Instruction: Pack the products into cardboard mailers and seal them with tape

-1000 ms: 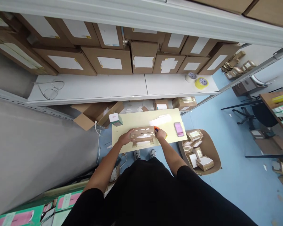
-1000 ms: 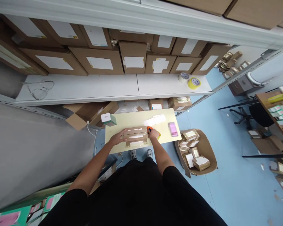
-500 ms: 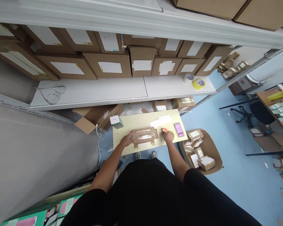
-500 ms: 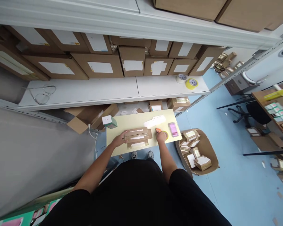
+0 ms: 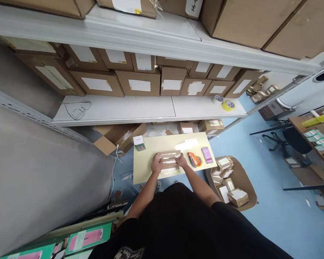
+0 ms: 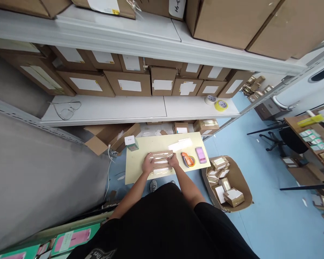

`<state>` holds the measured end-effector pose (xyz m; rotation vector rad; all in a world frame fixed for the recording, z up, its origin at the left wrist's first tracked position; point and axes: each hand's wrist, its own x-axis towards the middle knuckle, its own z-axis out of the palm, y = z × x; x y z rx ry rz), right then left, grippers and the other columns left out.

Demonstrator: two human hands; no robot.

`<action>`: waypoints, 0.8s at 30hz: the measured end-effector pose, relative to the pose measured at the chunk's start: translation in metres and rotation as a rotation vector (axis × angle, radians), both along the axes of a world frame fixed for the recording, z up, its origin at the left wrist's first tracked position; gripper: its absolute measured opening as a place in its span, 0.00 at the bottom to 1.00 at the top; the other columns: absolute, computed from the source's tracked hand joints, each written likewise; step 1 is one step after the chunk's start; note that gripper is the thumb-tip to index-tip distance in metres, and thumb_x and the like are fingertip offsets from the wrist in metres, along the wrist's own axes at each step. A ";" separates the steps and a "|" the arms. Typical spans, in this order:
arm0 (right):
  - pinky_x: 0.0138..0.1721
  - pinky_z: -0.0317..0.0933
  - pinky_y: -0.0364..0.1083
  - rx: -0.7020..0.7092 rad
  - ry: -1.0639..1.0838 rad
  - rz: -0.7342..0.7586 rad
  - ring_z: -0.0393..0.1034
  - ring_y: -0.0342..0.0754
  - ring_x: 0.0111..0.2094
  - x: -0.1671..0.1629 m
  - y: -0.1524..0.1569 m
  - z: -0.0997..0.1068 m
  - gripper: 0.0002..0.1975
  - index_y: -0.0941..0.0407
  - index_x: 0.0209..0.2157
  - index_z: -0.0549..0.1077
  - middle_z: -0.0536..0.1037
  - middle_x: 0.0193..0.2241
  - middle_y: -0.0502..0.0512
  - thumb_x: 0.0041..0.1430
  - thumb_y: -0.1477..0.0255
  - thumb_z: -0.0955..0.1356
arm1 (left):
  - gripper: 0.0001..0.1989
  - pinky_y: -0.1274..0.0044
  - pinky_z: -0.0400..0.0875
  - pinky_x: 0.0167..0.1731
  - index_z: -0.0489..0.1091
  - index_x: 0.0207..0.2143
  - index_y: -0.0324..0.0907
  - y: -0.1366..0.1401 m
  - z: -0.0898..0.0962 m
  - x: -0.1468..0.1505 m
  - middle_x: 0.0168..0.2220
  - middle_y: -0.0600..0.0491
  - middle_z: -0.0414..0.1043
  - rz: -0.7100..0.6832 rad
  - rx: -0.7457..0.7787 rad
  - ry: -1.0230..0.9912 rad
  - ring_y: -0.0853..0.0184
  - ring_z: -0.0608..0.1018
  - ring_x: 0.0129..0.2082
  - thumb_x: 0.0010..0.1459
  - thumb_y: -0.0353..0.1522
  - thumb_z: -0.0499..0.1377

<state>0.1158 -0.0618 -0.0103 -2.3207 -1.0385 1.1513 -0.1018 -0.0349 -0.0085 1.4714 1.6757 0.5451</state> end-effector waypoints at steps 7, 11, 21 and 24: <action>0.55 0.68 0.54 -0.120 0.018 0.039 0.76 0.65 0.55 0.000 0.006 0.020 0.36 0.62 0.58 0.72 0.80 0.54 0.72 0.61 0.48 0.69 | 0.41 0.71 0.73 0.53 0.58 0.70 0.43 0.019 -0.003 -0.018 0.59 0.44 0.77 0.092 -0.293 -0.080 0.54 0.80 0.57 0.60 0.46 0.65; 0.55 0.66 0.57 -0.158 -0.010 0.049 0.77 0.69 0.52 0.009 0.009 0.044 0.39 0.64 0.48 0.78 0.82 0.47 0.78 0.63 0.41 0.62 | 0.34 0.68 0.73 0.51 0.68 0.63 0.43 0.025 0.014 -0.033 0.58 0.42 0.78 0.119 -0.281 -0.042 0.49 0.79 0.56 0.64 0.55 0.57; 0.51 0.67 0.49 0.204 0.025 0.005 0.77 0.54 0.46 0.004 0.019 0.059 0.25 0.53 0.57 0.73 0.83 0.46 0.58 0.66 0.56 0.62 | 0.29 0.70 0.71 0.57 0.60 0.70 0.45 0.052 0.020 -0.047 0.60 0.47 0.76 0.078 -0.045 -0.106 0.58 0.77 0.59 0.68 0.37 0.55; 0.52 0.67 0.49 0.144 0.147 0.030 0.76 0.53 0.48 -0.005 0.008 0.037 0.26 0.53 0.59 0.71 0.82 0.48 0.56 0.62 0.60 0.65 | 0.28 0.70 0.72 0.55 0.64 0.66 0.44 0.038 0.003 -0.036 0.56 0.47 0.79 0.014 -0.180 -0.087 0.57 0.78 0.57 0.64 0.33 0.57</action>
